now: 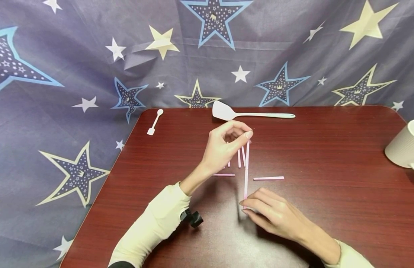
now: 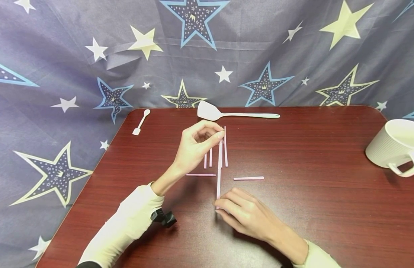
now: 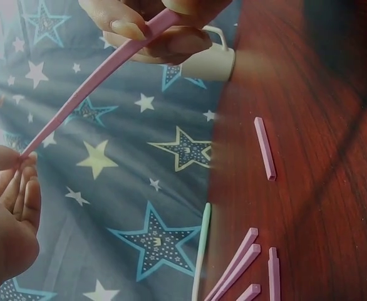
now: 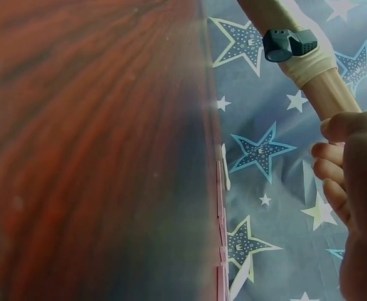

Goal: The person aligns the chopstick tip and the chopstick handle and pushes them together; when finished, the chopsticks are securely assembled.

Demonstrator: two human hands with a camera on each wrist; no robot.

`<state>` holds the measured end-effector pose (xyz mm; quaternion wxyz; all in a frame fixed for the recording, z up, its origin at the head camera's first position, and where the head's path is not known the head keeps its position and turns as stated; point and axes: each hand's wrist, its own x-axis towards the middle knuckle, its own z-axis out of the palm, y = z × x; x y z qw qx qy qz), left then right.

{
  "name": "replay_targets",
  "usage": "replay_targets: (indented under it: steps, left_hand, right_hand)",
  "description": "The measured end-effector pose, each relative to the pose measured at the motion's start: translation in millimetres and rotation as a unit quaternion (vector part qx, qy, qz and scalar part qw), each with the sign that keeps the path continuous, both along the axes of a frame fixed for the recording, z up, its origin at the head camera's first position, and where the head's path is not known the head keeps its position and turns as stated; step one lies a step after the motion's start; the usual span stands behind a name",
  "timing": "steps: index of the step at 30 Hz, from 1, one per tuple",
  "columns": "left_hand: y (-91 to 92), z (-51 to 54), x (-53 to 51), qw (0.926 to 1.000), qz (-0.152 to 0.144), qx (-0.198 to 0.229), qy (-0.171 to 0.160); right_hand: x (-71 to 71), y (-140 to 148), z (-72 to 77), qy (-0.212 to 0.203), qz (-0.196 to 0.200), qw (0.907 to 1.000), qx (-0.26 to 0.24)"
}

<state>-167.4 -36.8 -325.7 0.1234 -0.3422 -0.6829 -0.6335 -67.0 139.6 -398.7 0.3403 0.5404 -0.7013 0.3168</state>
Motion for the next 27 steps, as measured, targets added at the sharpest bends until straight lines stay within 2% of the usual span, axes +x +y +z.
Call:
replay_targets:
  steps: [12,21,27]
  left_hand:
    - [2.3,-2.5,1.7,0.9999,0.004,0.012,-0.009]
    - [1.6,-5.2,3.0,0.9992,-0.001,0.029,-0.026]
    - [1.4,-7.0,0.6,0.9996,-0.010,0.013,-0.024]
  right_hand:
    - [-2.6,-0.6,2.6,0.044,0.003,0.9990,-0.002]
    - [-2.9,-0.1,1.0,0.047,0.004,0.9989,0.000]
    - [-3.7,0.1,1.2,0.052,-0.004,0.9986,0.007]
